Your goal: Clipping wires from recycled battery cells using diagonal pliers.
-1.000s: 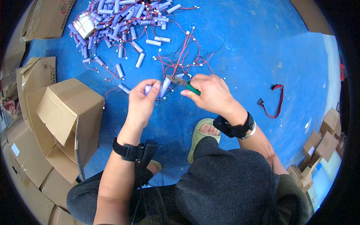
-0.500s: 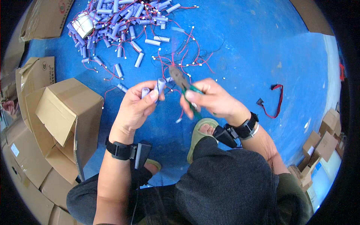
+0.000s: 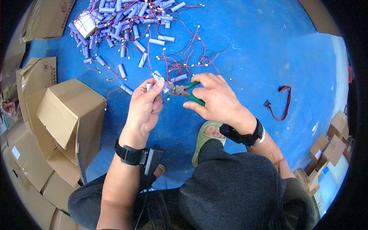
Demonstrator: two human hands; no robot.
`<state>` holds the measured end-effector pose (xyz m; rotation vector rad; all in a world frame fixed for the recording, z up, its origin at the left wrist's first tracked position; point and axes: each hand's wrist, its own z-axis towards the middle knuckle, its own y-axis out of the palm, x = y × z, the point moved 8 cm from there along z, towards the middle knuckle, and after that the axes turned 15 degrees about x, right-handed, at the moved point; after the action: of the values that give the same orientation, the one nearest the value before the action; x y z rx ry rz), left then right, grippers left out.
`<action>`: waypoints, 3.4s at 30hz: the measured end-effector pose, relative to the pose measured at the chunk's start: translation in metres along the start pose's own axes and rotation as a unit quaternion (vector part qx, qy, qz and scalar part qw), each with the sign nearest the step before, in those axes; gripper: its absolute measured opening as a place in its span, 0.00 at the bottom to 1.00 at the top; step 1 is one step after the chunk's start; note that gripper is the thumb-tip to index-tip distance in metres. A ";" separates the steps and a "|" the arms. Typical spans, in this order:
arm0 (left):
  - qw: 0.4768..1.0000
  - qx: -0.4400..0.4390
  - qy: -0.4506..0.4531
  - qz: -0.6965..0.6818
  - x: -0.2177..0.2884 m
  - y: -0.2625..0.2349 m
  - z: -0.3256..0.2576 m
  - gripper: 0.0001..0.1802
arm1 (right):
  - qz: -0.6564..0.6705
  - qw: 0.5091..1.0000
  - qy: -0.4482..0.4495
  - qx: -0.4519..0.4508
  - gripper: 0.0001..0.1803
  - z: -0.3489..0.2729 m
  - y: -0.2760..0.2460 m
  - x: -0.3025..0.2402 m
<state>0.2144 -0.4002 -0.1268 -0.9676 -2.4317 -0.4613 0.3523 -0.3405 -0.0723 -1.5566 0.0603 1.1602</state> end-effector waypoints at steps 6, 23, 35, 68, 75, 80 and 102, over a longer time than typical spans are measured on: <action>0.996 -0.006 -0.049 -0.070 -0.001 0.001 -0.005 0.08 | -0.029 0.998 0.023 0.048 0.16 0.002 -0.008 0.003; 0.889 0.204 0.347 0.220 0.031 -0.009 -0.025 0.11 | 0.011 0.994 0.032 0.100 0.19 0.008 -0.013 0.015; 0.679 0.104 0.408 0.602 0.019 0.025 -0.023 0.14 | -0.141 0.989 -0.029 0.026 0.13 0.010 0.011 0.016; 0.741 0.022 0.431 0.515 -0.011 0.026 0.047 0.12 | -0.097 0.988 0.116 0.026 0.14 -0.018 -0.018 0.063; 0.996 0.029 0.075 0.023 0.003 0.010 0.018 0.08 | 0.038 0.993 0.107 0.039 0.16 -0.010 -0.004 0.043; 0.962 0.038 0.216 0.165 0.020 0.011 0.010 0.11 | 0.027 0.994 0.097 0.033 0.15 0.003 -0.002 0.030; 0.672 0.046 0.563 0.479 0.051 0.031 -0.027 0.11 | -0.012 0.996 0.075 -0.053 0.16 0.011 -0.003 0.020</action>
<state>0.2121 -0.3630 -0.0724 -1.2132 -0.6535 -0.3411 0.3578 -0.3204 -0.0824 -1.7327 0.0802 1.0408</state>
